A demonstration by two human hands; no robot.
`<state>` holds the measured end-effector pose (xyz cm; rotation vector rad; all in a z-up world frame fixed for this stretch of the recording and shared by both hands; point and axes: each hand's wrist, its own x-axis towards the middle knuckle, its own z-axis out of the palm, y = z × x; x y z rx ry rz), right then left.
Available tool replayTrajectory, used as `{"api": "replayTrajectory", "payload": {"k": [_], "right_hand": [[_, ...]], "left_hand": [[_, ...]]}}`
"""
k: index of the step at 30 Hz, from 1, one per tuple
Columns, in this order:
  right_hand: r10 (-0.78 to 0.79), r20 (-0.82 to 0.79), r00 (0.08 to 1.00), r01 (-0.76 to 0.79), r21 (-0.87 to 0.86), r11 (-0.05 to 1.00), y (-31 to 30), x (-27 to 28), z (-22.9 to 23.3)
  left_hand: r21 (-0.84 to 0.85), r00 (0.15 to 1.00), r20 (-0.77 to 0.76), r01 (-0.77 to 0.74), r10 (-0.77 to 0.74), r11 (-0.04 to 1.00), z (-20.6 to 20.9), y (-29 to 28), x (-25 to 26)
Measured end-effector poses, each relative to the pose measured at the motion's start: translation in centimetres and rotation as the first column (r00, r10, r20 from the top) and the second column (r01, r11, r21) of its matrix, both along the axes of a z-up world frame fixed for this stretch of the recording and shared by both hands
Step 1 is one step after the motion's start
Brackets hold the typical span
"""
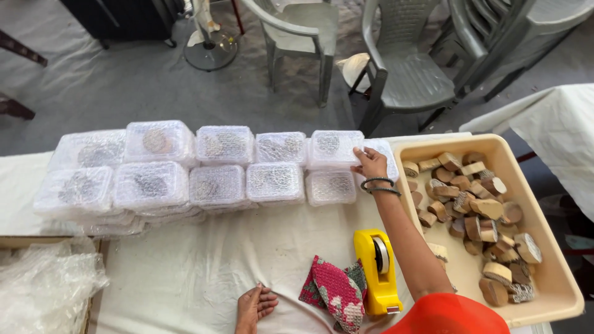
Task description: The person wraps small wooden items in bubble wrap and secures them with tape. They place the wrapped items into a plastic container and then stack the container with others. The person also wipes a wooden item with a cloth.
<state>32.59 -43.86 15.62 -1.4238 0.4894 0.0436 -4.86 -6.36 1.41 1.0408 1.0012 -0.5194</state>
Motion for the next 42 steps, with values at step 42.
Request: {"api": "replayTrajectory", "payload": {"k": [42], "right_hand": [[0.551, 0.365, 0.750, 0.205, -0.921, 0.330, 5.1, -5.6, 4.5]], "left_hand": [[-0.068, 0.998, -0.021, 0.064, -0.065, 0.996, -2.5, 1.2, 0.8]]}}
